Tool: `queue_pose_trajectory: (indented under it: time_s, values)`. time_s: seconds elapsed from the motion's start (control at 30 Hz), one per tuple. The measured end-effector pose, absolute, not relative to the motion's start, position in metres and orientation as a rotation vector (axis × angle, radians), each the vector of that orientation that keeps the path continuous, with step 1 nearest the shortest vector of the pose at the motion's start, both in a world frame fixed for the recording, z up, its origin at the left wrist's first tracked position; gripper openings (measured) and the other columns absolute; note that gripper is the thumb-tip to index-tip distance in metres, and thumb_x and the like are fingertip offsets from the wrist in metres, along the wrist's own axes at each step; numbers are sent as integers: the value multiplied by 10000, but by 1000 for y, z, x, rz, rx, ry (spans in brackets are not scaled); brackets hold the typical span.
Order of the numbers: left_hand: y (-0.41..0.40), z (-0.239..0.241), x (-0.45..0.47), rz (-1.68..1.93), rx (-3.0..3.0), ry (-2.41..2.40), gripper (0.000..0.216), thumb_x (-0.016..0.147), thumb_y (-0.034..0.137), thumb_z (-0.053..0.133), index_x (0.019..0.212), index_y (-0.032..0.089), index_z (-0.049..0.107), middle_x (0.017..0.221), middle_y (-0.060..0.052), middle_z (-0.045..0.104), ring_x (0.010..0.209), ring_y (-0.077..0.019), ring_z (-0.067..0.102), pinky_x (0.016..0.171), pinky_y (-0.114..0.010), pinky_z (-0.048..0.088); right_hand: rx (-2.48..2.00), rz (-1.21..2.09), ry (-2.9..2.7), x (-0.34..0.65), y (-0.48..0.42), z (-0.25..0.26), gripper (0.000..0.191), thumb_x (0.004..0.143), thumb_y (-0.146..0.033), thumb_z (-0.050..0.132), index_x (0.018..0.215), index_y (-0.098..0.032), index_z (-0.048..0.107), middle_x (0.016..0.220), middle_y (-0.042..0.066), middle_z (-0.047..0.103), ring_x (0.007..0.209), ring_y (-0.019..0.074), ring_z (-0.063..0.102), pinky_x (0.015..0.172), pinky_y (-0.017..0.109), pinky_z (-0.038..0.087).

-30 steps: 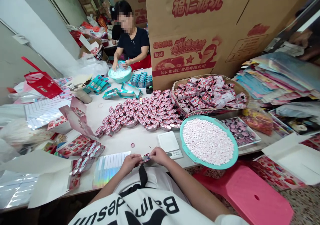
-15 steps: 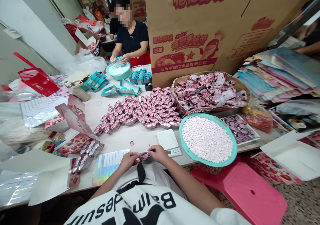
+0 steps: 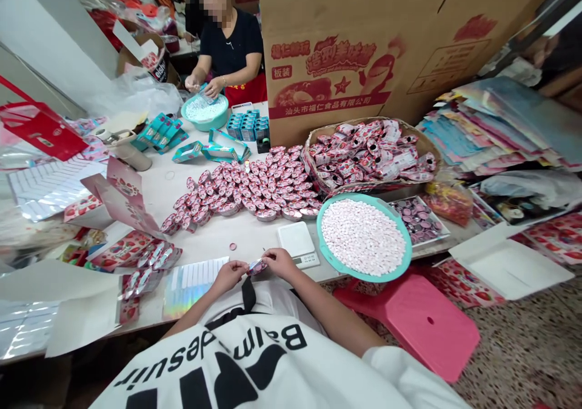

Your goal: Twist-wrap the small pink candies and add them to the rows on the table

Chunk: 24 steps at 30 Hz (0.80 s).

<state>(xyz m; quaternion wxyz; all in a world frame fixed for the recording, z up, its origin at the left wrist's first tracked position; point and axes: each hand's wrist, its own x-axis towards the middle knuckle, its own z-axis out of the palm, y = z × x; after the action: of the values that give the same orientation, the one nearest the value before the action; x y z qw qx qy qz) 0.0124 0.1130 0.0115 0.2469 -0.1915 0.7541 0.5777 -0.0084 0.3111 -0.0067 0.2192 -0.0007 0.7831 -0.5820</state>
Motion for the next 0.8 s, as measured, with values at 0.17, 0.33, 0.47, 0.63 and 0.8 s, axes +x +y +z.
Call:
queue_pose_trajectory:
  time_s: [0.17,0.33,0.47,0.63,0.8]
  values:
    - [106,1,16,1504,-484,2161,221,587,370,725,664,171,668,576,-7,647,543,-135,539,556,-253,381,70,-1550,2253,-11,320,-17,359,697,-175,590,1045,-177,680,648,-22,606,624,141,544,641,261,443]
    - [100,-1,24,1488,-571,2119,324,564,457,739,693,167,675,549,12,615,476,-113,488,513,-251,356,113,-1518,2341,-19,340,-12,342,743,-188,548,1068,-163,649,731,-3,614,684,149,560,703,289,458]
    - [106,13,20,1640,-441,2033,352,579,476,741,719,160,677,624,-15,668,511,-110,512,519,-242,383,-23,-1586,2253,-19,339,4,235,776,-278,580,961,-189,695,922,50,682,866,187,599,819,333,469]
    - [110,30,9,1744,-407,2072,345,594,473,742,727,161,677,633,-19,667,558,-117,533,533,-235,385,80,-1838,1810,-15,322,19,376,782,-480,608,1027,-204,683,978,58,697,853,186,639,709,303,510]
    - [111,32,10,1774,-359,2025,266,599,408,743,697,168,680,635,-32,683,561,-131,555,557,-254,411,257,-1966,1713,-9,313,15,413,651,-453,742,975,-201,697,1042,52,685,850,170,640,726,298,529]
